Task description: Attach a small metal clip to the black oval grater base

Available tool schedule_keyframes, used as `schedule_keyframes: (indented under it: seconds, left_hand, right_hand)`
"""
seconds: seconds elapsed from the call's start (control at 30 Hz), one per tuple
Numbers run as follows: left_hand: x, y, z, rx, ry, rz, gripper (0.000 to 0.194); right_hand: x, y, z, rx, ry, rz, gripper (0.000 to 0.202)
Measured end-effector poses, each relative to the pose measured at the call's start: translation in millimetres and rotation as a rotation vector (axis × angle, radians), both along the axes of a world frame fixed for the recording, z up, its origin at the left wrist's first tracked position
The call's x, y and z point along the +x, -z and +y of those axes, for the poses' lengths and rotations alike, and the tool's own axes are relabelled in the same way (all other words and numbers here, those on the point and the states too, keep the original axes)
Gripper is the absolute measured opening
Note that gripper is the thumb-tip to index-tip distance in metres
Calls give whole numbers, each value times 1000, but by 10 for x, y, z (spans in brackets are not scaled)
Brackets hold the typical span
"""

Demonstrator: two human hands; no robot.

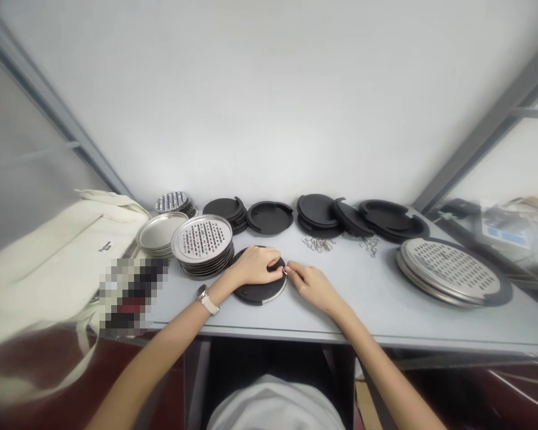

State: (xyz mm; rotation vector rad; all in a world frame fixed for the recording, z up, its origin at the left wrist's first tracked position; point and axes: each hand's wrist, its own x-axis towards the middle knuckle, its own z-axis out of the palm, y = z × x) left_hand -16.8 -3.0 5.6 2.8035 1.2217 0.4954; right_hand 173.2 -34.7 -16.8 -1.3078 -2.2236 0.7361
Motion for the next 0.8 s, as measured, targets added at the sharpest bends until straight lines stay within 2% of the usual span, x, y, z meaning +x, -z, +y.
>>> schedule_keyframes:
  seconds: [0.33,0.67,0.8]
  left_hand:
    - [24,-35,-58,21,-64,25,19]
    - [33,-70,-111,-13,114,62,15]
    - [39,-75,-122,-18,129,53,15]
  right_hand:
    - [-12,5,1,23,28,2,30]
    - [-8,-3,11,11,5,31,31]
    - [-1,-19,10,-2,-10,29,32]
